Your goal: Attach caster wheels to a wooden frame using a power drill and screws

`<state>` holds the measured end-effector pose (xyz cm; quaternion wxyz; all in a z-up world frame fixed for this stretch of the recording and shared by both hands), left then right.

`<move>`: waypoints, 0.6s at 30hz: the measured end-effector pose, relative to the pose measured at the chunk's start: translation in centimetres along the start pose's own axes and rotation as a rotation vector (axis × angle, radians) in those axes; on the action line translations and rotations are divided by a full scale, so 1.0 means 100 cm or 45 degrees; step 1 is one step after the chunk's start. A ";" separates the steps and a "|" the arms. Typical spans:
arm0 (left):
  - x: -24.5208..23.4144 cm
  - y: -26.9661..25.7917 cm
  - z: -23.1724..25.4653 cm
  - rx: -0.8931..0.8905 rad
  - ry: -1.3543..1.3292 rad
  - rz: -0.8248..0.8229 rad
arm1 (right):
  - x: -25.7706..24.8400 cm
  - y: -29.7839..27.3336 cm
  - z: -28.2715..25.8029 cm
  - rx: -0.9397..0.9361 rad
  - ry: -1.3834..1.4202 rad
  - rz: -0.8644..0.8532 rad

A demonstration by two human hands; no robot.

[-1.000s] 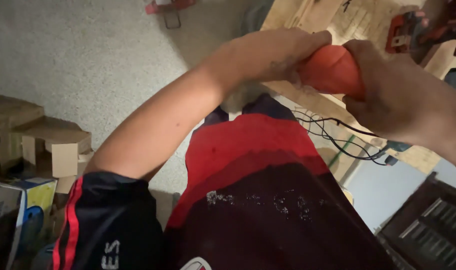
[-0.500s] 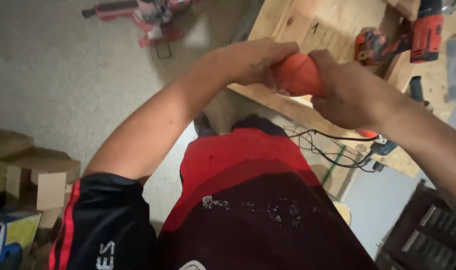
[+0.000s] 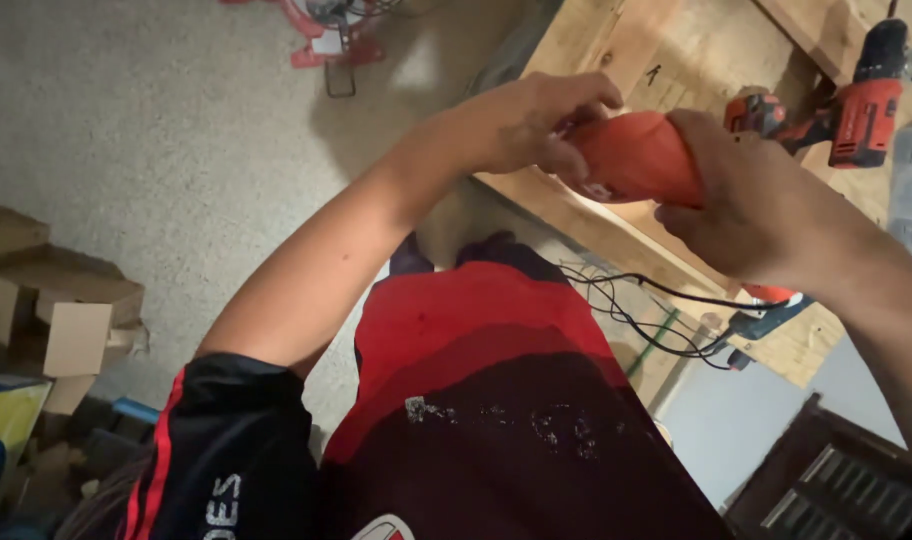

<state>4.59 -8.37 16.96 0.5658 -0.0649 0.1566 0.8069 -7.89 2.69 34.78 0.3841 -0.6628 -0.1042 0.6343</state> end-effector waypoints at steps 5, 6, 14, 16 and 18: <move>-0.007 -0.022 -0.038 -0.236 -0.319 0.704 | -0.015 -0.009 0.023 0.041 -0.073 0.064; 0.003 -0.024 -0.060 -0.237 -0.323 0.711 | -0.018 -0.014 0.026 0.038 -0.081 0.062; 0.151 0.014 -0.117 -0.576 0.368 0.841 | -0.025 -0.002 0.092 -0.051 -0.080 0.431; 0.170 0.027 -0.120 -0.438 0.376 0.913 | -0.034 0.008 0.084 0.018 -0.080 0.400; 0.191 0.034 -0.122 -0.323 0.380 0.998 | -0.039 0.020 0.077 0.070 -0.095 0.353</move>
Point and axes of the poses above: each hand's wrist, its own y-axis towards the middle knuckle, its own x-axis out of the palm, z = x × y, the point moved 1 cm from there along y, towards the middle knuckle, and after that the axes turned 7 degrees about z, right-handed, at the moved point
